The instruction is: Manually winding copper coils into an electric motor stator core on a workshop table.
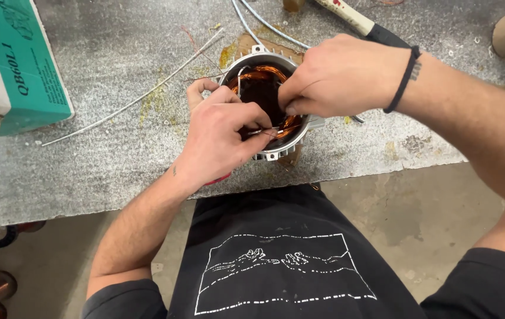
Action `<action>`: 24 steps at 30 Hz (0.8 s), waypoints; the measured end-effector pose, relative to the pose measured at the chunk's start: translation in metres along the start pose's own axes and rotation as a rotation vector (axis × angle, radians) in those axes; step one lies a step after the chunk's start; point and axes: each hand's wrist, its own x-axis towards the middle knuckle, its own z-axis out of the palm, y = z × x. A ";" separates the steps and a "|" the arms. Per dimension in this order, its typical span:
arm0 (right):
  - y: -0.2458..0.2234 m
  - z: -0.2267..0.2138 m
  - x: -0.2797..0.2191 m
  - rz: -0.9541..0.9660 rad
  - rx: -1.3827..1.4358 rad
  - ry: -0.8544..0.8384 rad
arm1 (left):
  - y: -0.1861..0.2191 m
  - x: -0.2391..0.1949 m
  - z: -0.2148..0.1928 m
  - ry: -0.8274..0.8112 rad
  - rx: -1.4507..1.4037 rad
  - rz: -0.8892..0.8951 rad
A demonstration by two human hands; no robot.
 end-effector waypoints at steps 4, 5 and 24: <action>-0.001 -0.005 -0.003 0.009 -0.020 -0.039 | 0.000 0.001 0.000 -0.013 0.004 -0.005; -0.002 -0.005 -0.004 0.005 -0.041 -0.027 | 0.000 0.001 0.000 -0.029 0.005 -0.019; 0.038 -0.027 -0.094 -0.135 -0.258 0.650 | 0.000 0.003 -0.001 -0.008 -0.001 -0.009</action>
